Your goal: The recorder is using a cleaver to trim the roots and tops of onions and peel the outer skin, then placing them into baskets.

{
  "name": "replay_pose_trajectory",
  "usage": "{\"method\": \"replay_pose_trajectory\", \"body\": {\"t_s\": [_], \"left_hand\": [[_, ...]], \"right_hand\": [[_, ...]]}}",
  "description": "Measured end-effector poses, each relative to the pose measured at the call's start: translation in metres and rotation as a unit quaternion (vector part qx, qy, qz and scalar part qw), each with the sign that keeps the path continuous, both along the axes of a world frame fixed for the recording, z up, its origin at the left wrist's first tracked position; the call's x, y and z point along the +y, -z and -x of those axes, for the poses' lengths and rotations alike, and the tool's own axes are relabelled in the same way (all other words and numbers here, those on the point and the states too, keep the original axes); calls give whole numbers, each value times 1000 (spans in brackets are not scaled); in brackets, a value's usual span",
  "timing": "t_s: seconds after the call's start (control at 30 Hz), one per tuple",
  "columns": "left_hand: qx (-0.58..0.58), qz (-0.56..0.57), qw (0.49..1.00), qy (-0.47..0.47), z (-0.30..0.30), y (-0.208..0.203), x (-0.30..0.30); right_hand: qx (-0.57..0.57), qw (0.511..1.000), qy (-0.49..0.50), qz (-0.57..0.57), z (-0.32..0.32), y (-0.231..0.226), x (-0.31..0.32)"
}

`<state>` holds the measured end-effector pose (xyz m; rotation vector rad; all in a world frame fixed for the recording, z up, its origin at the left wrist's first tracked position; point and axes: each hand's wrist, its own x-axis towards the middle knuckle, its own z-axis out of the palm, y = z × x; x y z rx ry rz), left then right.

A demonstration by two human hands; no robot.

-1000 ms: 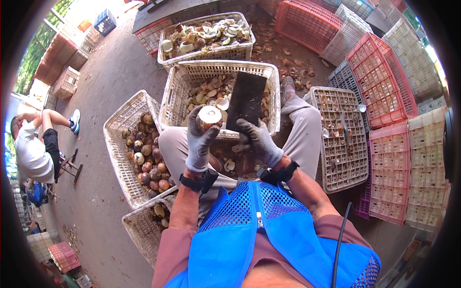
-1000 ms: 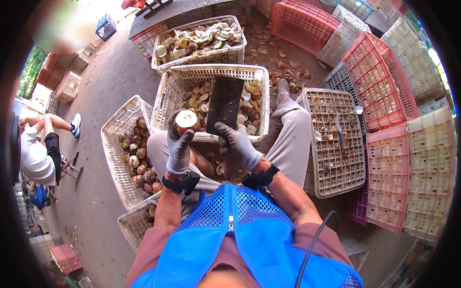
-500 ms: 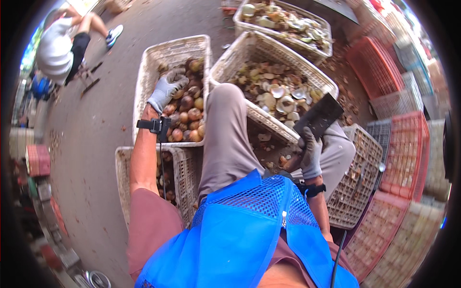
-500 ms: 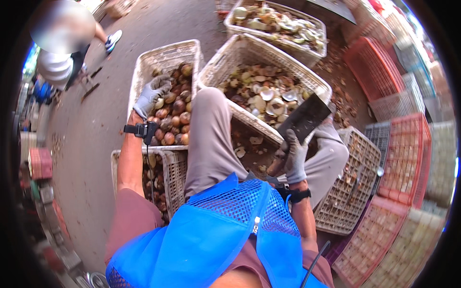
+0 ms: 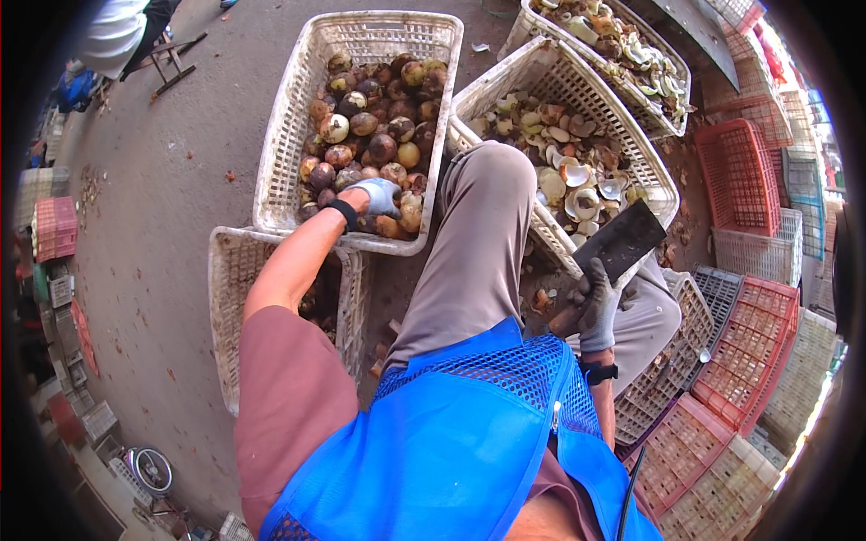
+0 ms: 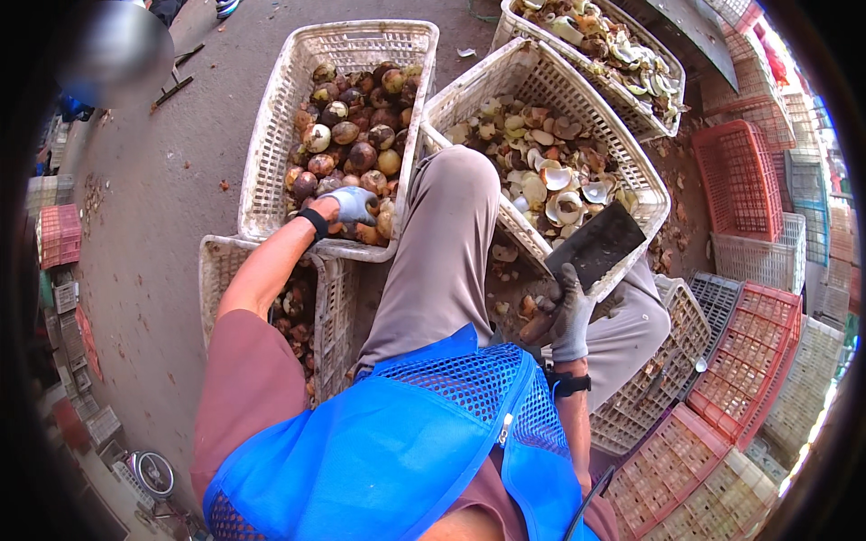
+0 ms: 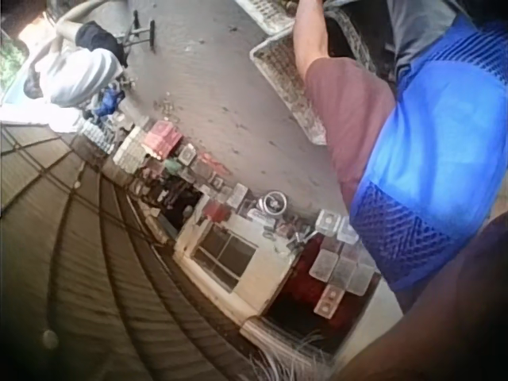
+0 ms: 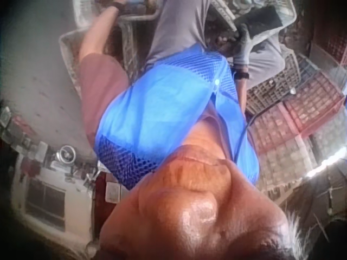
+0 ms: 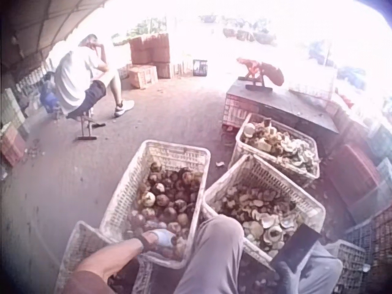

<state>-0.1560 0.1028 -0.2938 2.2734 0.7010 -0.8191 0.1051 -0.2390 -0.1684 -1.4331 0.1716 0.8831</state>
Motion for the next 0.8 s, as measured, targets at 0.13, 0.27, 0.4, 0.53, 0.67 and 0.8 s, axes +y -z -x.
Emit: {"method": "replay_pose_trajectory", "body": {"t_s": [0.13, 0.27, 0.4, 0.53, 0.67, 0.8], "left_hand": [[22, 4, 1000, 6, -15, 21, -16], [174, 34, 981, 79, -10, 45, 8], [188, 72, 977, 67, -6, 46, 4], [157, 67, 982, 83, 0, 91, -2], [131, -8, 987, 89, -4, 104, -17], [135, -26, 988, 69, -12, 66, -20]], "right_hand": [[-35, 999, -4, 23, 1, 8, -2], [-42, 998, -14, 49, 4, -2, 3], [-40, 998, -14, 41, -1, 10, -4], [-48, 997, -20, 57, 6, 7, 2], [-49, 996, -18, 67, 3, 13, -2], [-43, 996, 10, 72, 2, 14, 1]]}}
